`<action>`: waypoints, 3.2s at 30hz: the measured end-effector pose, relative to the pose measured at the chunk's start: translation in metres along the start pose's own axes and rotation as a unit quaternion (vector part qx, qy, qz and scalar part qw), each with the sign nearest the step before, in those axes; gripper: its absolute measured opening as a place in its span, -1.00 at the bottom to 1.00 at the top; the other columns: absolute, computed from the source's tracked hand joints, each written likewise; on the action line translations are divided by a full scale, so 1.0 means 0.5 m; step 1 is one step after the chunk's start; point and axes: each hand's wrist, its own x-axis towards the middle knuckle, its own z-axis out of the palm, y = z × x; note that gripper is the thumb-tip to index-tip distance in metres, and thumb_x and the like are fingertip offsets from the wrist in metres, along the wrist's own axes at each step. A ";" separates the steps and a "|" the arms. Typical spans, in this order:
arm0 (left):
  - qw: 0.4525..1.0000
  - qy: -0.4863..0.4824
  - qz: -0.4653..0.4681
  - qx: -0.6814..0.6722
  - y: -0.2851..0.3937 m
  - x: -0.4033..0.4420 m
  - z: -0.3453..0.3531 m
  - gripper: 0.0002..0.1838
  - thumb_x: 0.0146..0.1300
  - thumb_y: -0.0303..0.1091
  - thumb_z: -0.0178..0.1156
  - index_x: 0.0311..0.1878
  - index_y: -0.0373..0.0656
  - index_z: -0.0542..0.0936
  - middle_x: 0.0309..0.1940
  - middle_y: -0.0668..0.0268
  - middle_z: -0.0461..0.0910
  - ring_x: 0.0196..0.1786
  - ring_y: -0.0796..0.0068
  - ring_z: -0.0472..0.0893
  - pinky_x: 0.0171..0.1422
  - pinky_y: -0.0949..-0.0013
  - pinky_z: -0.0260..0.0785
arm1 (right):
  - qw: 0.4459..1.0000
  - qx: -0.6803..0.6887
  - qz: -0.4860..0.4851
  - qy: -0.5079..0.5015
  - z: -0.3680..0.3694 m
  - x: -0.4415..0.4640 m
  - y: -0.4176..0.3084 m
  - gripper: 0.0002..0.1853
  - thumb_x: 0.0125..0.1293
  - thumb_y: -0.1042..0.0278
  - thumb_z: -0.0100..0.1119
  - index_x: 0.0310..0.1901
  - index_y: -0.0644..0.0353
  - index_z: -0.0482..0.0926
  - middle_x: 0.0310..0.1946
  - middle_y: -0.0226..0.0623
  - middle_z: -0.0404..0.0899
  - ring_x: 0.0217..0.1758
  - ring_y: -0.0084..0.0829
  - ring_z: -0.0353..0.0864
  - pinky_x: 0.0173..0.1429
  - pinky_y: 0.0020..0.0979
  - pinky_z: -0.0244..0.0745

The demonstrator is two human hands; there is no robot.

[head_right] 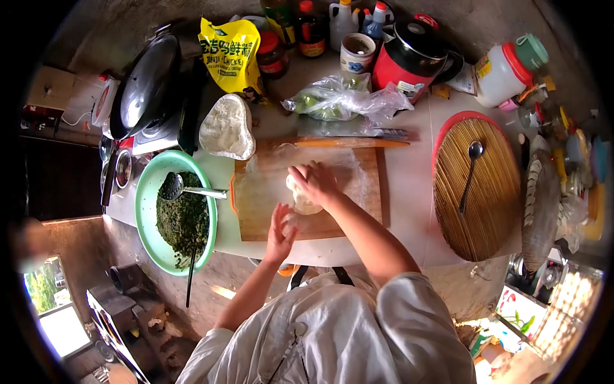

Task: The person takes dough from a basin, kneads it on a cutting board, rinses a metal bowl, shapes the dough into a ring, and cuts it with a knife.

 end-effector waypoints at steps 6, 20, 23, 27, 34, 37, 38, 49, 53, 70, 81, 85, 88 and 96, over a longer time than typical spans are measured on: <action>0.996 0.083 -0.034 -0.010 -0.010 0.007 -0.049 -0.37 0.16 -0.54 0.08 0.29 -0.22 0.07 0.11 0.09 0.28 0.06 0.31 0.39 0.07 0.34 0.36 | 0.956 0.097 0.274 0.024 -0.060 -0.057 -0.128 -0.82 0.02 0.36 0.22 -0.53 0.21 0.41 -0.40 -0.18 0.44 -0.21 -0.17 0.38 -0.05 -0.19 0.27; 0.983 0.004 0.024 0.184 0.018 0.067 -0.034 -0.26 0.03 -0.28 0.24 0.23 -0.33 0.14 0.05 -0.01 0.30 0.03 0.09 0.40 0.12 0.21 0.28 | 0.911 0.119 0.384 0.095 0.001 0.023 -0.050 -0.61 0.26 0.05 -0.12 -0.49 0.19 0.52 -0.39 -0.13 0.51 -0.20 -0.15 0.48 -0.13 -0.22 0.37; 0.988 -0.020 -0.057 0.144 0.024 0.097 -0.032 -0.28 0.00 -0.23 0.26 0.19 -0.31 0.19 0.00 0.00 0.33 -0.04 0.10 0.44 0.04 0.21 0.33 | 0.904 0.047 0.422 0.061 0.038 -0.047 -0.001 -0.48 0.29 0.00 -0.18 -0.60 0.27 0.50 -0.60 -0.12 0.53 -0.43 -0.18 0.53 -0.27 -0.21 0.38; 0.973 -0.001 -0.053 0.223 0.010 0.080 -0.028 -0.39 -0.02 -0.18 0.28 0.06 -0.21 0.28 -0.09 -0.03 0.40 -0.11 0.01 0.47 -0.08 0.14 0.36 | 0.774 0.284 0.566 0.005 -0.048 0.003 -0.073 -0.41 0.28 -0.06 -0.10 -0.75 0.26 0.41 -0.83 -0.21 0.41 -0.65 -0.34 0.48 -0.45 -0.32 0.34; 0.989 0.026 -0.106 0.100 -0.008 0.032 -0.038 -0.58 0.00 -0.32 0.23 -0.13 -0.26 0.29 -0.34 -0.02 0.50 -0.24 -0.06 0.50 -0.18 0.11 0.36 | 0.962 -0.085 0.261 -0.005 0.042 -0.017 -0.208 -0.80 -0.05 0.18 0.23 -0.42 0.00 0.44 -0.29 -0.34 0.40 -0.16 -0.24 0.40 -0.11 -0.20 0.30; 0.987 -0.034 -0.120 0.105 -0.009 0.033 -0.079 -0.52 -0.01 -0.32 0.23 -0.05 -0.28 0.29 -0.37 0.05 0.50 -0.31 0.06 0.52 -0.20 0.17 0.37 | 0.961 -0.126 0.241 -0.049 0.082 0.004 -0.171 -0.83 0.03 0.14 0.16 -0.43 -0.01 0.45 -0.37 -0.33 0.44 -0.21 -0.27 0.42 -0.16 -0.21 0.31; 0.977 -0.099 -0.168 0.085 0.008 0.036 -0.096 -0.48 -0.01 -0.29 0.22 0.00 -0.27 0.29 -0.37 0.05 0.50 -0.30 0.05 0.51 -0.18 0.14 0.36 | 0.960 -0.144 0.232 -0.060 0.101 0.014 -0.146 -0.83 0.06 0.13 0.13 -0.44 0.00 0.46 -0.41 -0.33 0.45 -0.24 -0.28 0.43 -0.18 -0.22 0.32; 0.985 -0.015 -0.143 0.098 0.015 0.029 -0.116 -0.42 -0.02 -0.29 0.22 0.10 -0.24 0.30 -0.13 0.07 0.42 -0.10 0.09 0.46 0.00 0.18 0.33 | 0.981 0.062 0.170 -0.070 0.035 -0.006 -0.128 -0.75 0.23 0.20 -0.01 -0.45 0.19 0.49 -0.43 -0.21 0.53 -0.28 -0.16 0.49 -0.15 -0.21 0.33; 0.987 -0.092 0.004 0.130 -0.032 0.033 -0.102 -0.32 -0.11 -0.36 0.27 0.15 -0.21 0.26 -0.02 0.07 0.38 0.04 0.06 0.36 0.15 0.19 0.26 | 0.984 0.033 0.178 0.004 0.020 -0.057 -0.222 -0.86 0.03 0.33 0.19 -0.40 0.14 0.45 -0.27 -0.32 0.45 -0.15 -0.25 0.39 0.00 -0.23 0.24; 0.975 -0.050 -0.204 -0.073 -0.019 0.066 -0.135 -0.52 0.02 -0.24 0.29 -0.03 -0.27 0.42 -0.44 0.21 0.54 -0.37 0.51 0.51 -0.25 0.47 0.35 | 0.879 0.414 0.238 0.015 0.013 0.028 -0.075 -0.63 0.38 0.23 -0.39 -0.19 0.23 0.46 -0.12 -0.12 0.46 0.04 -0.25 0.40 0.16 -0.35 0.23; 0.982 0.044 -0.179 0.042 0.009 0.011 -0.070 -0.55 -0.02 -0.30 0.28 -0.11 -0.27 0.35 -0.46 0.09 0.52 -0.40 0.19 0.54 -0.25 0.28 0.40 | 0.934 0.049 0.352 -0.015 0.018 0.018 -0.178 -0.78 0.12 0.15 0.15 -0.48 0.11 0.49 -0.48 -0.25 0.48 -0.39 -0.23 0.46 -0.35 -0.33 0.37; 0.984 0.080 -0.161 -0.005 -0.003 0.005 -0.075 -0.56 0.00 -0.33 0.28 -0.12 -0.31 0.33 -0.60 0.23 0.44 -0.54 0.45 0.44 -0.42 0.39 0.33 | 0.985 -0.093 0.143 -0.026 0.067 0.061 -0.193 -0.82 0.12 0.15 0.11 -0.37 0.05 0.47 -0.23 -0.23 0.40 -0.11 -0.20 0.38 -0.11 -0.27 0.36; 0.985 0.064 -0.161 -0.015 -0.020 0.001 -0.092 -0.59 0.04 -0.32 0.26 -0.14 -0.33 0.34 -0.60 0.28 0.43 -0.53 0.54 0.42 -0.43 0.45 0.31 | 0.973 -0.062 0.172 -0.143 0.104 0.071 -0.179 -0.81 0.15 0.14 0.08 -0.42 0.07 0.46 -0.26 -0.24 0.41 -0.12 -0.19 0.39 -0.08 -0.28 0.34; 0.969 -0.091 -0.227 0.036 -0.020 0.048 -0.147 -0.61 0.13 -0.14 0.21 -0.19 -0.30 0.43 -0.51 0.22 0.53 -0.48 0.47 0.52 -0.35 0.39 0.38 | 0.939 -0.062 0.233 -0.244 0.109 0.136 -0.138 -0.63 0.30 0.03 -0.17 -0.42 0.12 0.50 -0.32 -0.25 0.55 -0.21 -0.20 0.52 -0.14 -0.19 0.43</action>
